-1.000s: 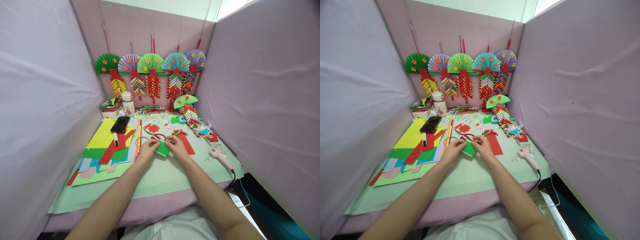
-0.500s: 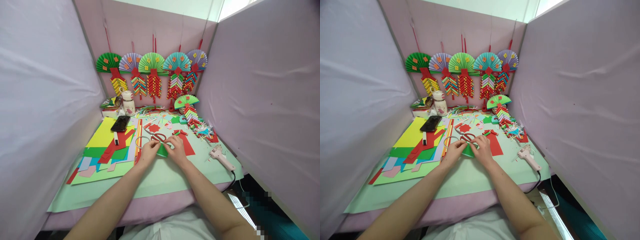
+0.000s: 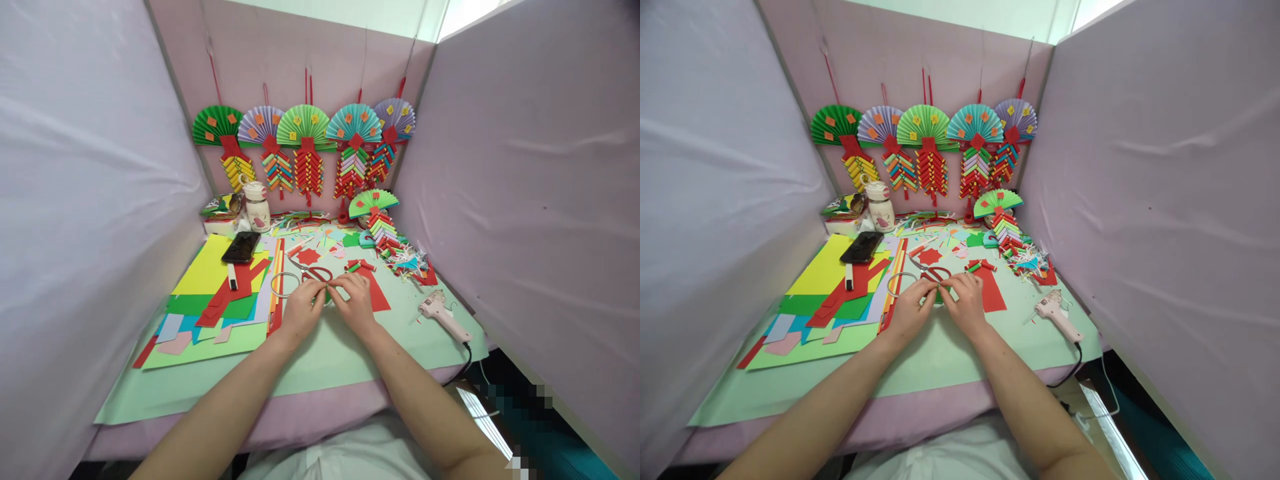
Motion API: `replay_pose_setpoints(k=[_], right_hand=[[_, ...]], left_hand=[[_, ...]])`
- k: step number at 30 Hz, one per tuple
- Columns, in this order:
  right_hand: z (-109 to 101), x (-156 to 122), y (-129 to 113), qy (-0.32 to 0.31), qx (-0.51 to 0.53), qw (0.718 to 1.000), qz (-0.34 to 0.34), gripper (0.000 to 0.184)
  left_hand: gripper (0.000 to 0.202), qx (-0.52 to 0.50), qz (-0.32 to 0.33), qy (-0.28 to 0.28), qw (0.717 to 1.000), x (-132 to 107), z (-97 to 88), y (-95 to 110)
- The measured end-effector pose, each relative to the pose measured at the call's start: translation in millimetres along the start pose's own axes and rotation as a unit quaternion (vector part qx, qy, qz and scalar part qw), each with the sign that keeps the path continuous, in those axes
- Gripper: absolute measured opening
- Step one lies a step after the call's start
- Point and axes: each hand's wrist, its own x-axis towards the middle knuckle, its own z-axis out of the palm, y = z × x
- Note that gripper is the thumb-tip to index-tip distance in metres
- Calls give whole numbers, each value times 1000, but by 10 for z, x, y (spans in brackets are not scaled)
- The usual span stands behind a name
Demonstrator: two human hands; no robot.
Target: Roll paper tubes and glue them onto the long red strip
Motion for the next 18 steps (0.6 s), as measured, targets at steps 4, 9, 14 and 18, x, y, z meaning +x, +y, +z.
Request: replay_pose_setpoints(k=[4,9,14,18], right_hand=[[9,-4,16,-4,8,1000,2,8],[17,-1,25,3,16,1000,1,7],[41,-5,1,21,25,999,25,7],[21,30,17,51,77,992,85,9]], left_hand=[[20,22,19,-16,999,1,-7,-23],[21,26,15,-19,999,-3,-7,-15],[19,-9,-16,-17,1000,-11,18,21],[16,-89,-145,2,985,14,41,-4]])
